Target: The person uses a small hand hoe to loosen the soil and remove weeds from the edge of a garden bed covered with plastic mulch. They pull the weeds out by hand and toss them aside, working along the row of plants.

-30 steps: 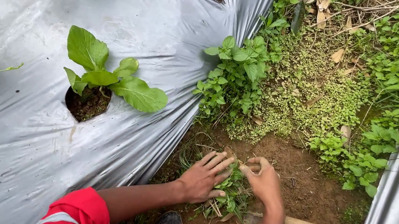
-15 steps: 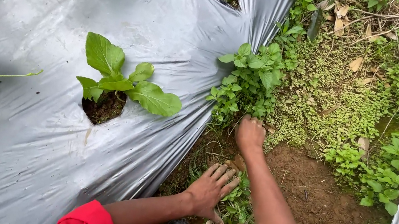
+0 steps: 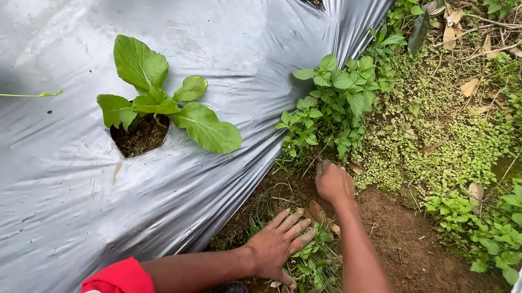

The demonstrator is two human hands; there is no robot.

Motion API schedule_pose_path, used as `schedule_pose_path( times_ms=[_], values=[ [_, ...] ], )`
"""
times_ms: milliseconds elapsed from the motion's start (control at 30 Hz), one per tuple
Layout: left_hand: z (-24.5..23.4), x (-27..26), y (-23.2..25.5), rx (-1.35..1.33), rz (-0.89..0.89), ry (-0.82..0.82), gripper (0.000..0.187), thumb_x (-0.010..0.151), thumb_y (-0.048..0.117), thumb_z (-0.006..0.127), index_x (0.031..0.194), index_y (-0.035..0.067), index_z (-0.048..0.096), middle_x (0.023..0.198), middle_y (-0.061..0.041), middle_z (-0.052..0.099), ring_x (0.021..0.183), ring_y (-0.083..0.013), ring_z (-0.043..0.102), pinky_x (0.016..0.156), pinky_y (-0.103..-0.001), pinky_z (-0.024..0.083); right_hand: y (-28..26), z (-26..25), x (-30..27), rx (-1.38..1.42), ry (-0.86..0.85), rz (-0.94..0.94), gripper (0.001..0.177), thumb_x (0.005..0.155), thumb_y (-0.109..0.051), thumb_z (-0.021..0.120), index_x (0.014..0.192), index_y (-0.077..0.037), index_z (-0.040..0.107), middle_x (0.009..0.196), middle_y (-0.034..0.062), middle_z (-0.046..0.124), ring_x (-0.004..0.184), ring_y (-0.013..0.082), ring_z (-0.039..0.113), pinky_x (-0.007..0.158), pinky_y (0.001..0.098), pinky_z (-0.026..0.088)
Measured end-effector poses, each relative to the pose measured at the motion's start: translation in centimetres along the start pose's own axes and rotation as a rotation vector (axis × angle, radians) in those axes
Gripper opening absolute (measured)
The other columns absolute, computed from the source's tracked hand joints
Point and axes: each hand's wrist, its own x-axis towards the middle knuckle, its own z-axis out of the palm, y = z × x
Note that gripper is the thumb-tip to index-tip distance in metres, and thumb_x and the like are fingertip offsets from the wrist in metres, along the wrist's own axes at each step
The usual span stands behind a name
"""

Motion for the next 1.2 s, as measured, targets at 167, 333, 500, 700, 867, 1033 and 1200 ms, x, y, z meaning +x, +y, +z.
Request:
schedule_pose_path(
  times_ms=[167, 333, 500, 700, 867, 1033, 1200],
  values=[
    [0.8, -0.5, 0.0, 0.000, -0.003, 0.096, 0.124, 0.080, 0.090, 0.023, 0.161, 0.003, -0.013, 0.168, -0.022, -0.020, 0.155, -0.0364, -0.022, 0.124, -0.049, -0.014, 1.7, -2.9, -4.4, 0.194, -0.220, 0.078, 0.042, 0.114, -0.037, 0.042, 0.077, -0.018, 0.042, 0.068, -0.0052, 0.039, 0.056, 0.0085, 0.034, 0.054, 0.0234, 0.042],
    [0.0, -1.3, -0.5, -0.417, -0.019, 0.158, 0.134, 0.084, 0.076, 0.060, 0.157, 0.004, -0.027, 0.164, -0.022, -0.034, 0.162, -0.0363, -0.011, 0.130, -0.042, -0.007, 2.1, -1.5, -8.8, 0.078, -0.446, 0.019, 0.033, 0.114, -0.032, 0.040, 0.086, -0.017, 0.048, 0.079, -0.0050, 0.043, 0.066, 0.0092, 0.042, 0.068, 0.0263, 0.050],
    [-0.3, -0.4, -0.2, -0.278, -0.053, 0.061, 0.129, 0.086, 0.076, 0.053, 0.159, 0.000, -0.022, 0.170, -0.019, -0.023, 0.158, -0.0320, -0.017, 0.127, -0.041, -0.009, 0.3, -2.6, -9.4, -0.089, -0.621, 0.045, 0.021, 0.109, -0.013, 0.046, 0.088, -0.015, 0.049, 0.075, -0.0064, 0.037, 0.059, 0.0081, 0.036, 0.055, 0.0189, 0.039],
    [3.5, 2.0, -0.4, -0.061, -0.043, 0.168, 0.127, 0.082, 0.088, 0.039, 0.162, 0.003, -0.009, 0.171, -0.016, -0.005, 0.157, -0.0334, -0.005, 0.126, -0.048, -0.002, -0.8, -1.3, -3.3, 0.558, 0.211, -0.077, 0.051, 0.080, -0.022, 0.084, 0.124, -0.013, 0.061, 0.112, 0.0041, 0.068, 0.079, 0.0133, 0.061, 0.069, 0.0296, 0.055],
    [2.6, 1.3, -0.4, -0.096, -0.020, 0.126, 0.124, 0.085, 0.082, 0.046, 0.163, 0.002, -0.009, 0.171, -0.017, -0.005, 0.157, -0.0342, -0.006, 0.126, -0.047, -0.004, -2.2, 2.2, -0.4, 0.651, 0.360, -0.037, 0.055, 0.079, -0.019, 0.085, 0.128, -0.007, 0.063, 0.140, 0.0194, 0.059, 0.137, 0.0347, 0.048, 0.117, 0.0450, 0.043],
    [3.1, 1.5, -0.6, -0.066, -0.005, 0.114, 0.122, 0.085, 0.084, 0.037, 0.162, 0.002, -0.010, 0.171, -0.019, -0.006, 0.157, -0.0357, -0.006, 0.126, -0.049, -0.006, -2.3, 3.4, 0.1, 0.998, 0.384, -0.013, 0.032, 0.087, 0.007, 0.072, 0.117, -0.003, 0.071, 0.132, 0.0147, 0.066, 0.098, 0.0198, 0.067, 0.071, 0.0222, 0.058],
    [3.2, 1.8, -0.8, -0.053, 0.002, 0.131, 0.122, 0.084, 0.086, 0.034, 0.162, 0.002, -0.010, 0.171, -0.019, -0.006, 0.157, -0.0368, -0.006, 0.125, -0.050, -0.005, -0.7, 3.6, 2.3, 0.855, 0.389, -0.038, 0.019, 0.091, -0.005, 0.074, 0.110, -0.005, 0.073, 0.120, 0.0143, 0.074, 0.119, 0.0303, 0.068, 0.106, 0.0452, 0.056]
  ],
)
